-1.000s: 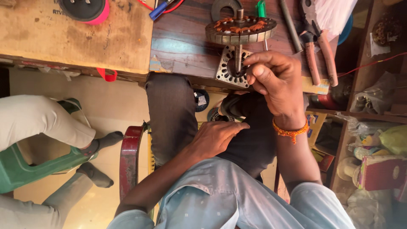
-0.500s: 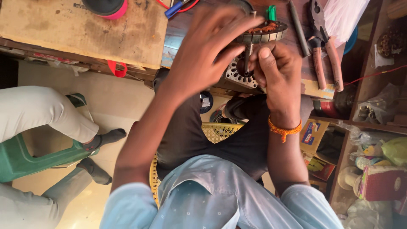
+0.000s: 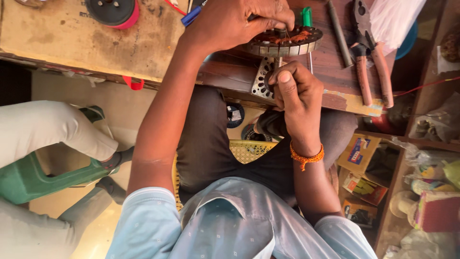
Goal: The person sits at a workbench assembling a small electric motor, fitting the wound rotor into the stator housing and pressing and aligning the parts together by hand. They repeatedly reposition the housing and rotor, adjust the fit, and finally reach for a screwdriver on the bench.
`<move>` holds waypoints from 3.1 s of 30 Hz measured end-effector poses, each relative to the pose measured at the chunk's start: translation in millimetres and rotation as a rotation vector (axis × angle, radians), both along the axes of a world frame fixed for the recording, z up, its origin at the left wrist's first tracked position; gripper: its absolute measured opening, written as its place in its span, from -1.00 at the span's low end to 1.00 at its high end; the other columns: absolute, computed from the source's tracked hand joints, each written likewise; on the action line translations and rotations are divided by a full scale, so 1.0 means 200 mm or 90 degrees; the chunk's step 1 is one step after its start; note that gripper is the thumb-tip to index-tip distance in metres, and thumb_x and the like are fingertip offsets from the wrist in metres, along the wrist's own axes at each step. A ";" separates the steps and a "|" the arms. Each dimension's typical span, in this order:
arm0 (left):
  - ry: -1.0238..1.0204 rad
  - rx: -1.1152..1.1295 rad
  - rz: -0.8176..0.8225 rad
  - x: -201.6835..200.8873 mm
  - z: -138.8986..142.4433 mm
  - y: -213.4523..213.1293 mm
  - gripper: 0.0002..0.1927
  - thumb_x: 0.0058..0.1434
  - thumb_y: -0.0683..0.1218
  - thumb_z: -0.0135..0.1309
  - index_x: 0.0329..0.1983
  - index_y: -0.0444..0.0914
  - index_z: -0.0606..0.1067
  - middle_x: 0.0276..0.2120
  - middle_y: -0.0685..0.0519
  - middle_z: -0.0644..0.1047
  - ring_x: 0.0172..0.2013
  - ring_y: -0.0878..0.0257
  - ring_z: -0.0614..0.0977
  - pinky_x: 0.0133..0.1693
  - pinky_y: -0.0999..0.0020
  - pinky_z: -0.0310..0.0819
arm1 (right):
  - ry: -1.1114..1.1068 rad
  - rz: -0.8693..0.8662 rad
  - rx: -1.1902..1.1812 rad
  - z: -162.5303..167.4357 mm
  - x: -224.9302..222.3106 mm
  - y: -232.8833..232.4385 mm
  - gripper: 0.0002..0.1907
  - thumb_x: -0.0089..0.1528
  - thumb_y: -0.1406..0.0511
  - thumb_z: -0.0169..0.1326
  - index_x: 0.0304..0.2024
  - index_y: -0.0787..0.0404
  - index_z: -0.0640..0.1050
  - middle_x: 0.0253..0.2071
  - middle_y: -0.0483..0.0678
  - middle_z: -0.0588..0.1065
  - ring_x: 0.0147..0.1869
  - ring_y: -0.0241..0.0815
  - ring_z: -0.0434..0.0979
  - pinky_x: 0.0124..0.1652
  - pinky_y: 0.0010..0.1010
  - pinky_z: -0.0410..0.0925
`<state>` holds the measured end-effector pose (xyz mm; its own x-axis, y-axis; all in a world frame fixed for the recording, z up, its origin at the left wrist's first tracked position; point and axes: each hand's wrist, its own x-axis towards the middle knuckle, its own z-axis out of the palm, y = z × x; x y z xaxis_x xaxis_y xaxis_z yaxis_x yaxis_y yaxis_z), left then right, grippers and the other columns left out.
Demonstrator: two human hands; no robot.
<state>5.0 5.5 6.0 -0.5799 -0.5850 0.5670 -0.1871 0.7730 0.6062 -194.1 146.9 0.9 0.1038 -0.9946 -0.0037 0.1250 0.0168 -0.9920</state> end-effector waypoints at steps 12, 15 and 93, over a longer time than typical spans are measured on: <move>-0.072 0.188 -0.126 0.00 -0.02 -0.09 -0.87 0.39 -0.18 0.23 -0.02 -0.24 0.65 -0.20 0.08 0.65 -0.18 0.26 0.68 -0.12 0.35 0.51 | 0.372 -0.109 -0.156 0.01 0.05 0.01 -0.81 0.45 0.31 0.13 -0.18 0.34 0.57 -0.50 -0.04 0.38 -0.42 -0.32 0.30 -0.38 -0.42 0.25; -0.089 0.189 -0.151 -0.01 0.00 -0.11 -0.86 0.40 -0.17 0.22 -0.02 -0.26 0.65 -0.17 0.08 0.64 -0.15 0.26 0.65 -0.09 0.35 0.49 | 0.411 -0.117 -0.176 0.04 0.05 0.03 -0.88 0.42 0.36 0.14 -0.16 0.33 0.61 -0.46 0.02 0.46 -0.44 -0.27 0.38 -0.37 -0.40 0.29; 0.049 0.017 0.343 -0.28 -0.19 0.75 -0.66 0.40 -0.15 0.24 0.21 -0.09 0.52 -0.21 0.16 0.57 -0.18 0.21 0.58 -0.12 0.27 0.53 | 0.325 -0.110 -0.282 -0.17 -0.24 0.09 -0.67 0.46 0.15 0.17 -0.16 0.34 0.57 0.03 -0.01 0.50 0.01 -0.22 0.49 -0.02 -0.41 0.36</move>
